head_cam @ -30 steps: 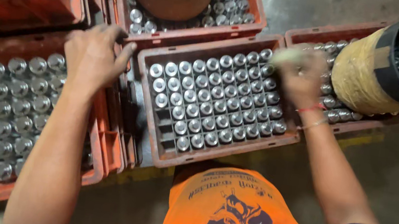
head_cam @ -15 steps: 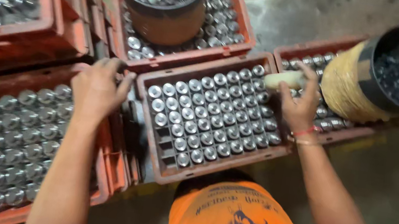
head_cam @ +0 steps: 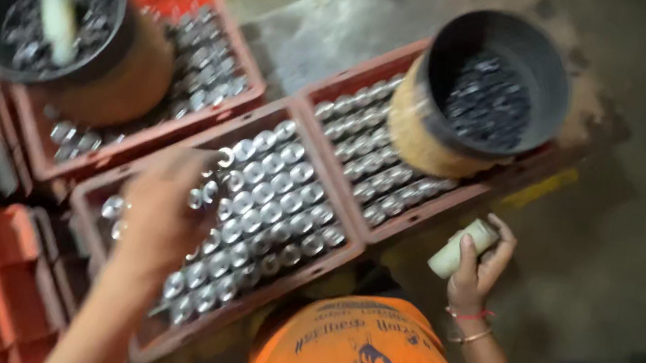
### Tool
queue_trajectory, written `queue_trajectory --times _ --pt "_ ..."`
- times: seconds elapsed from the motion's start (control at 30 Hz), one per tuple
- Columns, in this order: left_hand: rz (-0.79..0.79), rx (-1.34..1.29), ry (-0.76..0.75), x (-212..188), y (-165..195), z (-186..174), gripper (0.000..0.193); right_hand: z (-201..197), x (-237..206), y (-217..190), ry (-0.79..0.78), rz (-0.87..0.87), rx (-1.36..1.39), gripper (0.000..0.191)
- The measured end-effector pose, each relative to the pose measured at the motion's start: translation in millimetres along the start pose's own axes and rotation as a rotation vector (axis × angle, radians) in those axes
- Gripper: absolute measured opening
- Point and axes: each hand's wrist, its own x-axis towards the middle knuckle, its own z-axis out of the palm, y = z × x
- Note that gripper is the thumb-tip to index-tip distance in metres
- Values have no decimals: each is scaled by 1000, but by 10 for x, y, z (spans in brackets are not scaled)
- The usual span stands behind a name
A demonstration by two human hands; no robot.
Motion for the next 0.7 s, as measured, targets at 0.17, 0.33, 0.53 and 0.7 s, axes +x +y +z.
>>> queue_trajectory --times 0.17,0.33,0.53,0.7 --pt "406 -292 48 1210 1079 1468 20 -594 456 -110 -71 -256 -109 56" --pt "338 131 -410 2377 1648 2976 15 -1054 872 -127 -12 -215 -58 57" --pt "407 244 -511 2361 1458 3876 19 -1499 1135 40 -23 -153 -129 55" --pt "316 161 -424 2350 1346 3496 15 -1568 1388 148 -6 -125 -39 56"
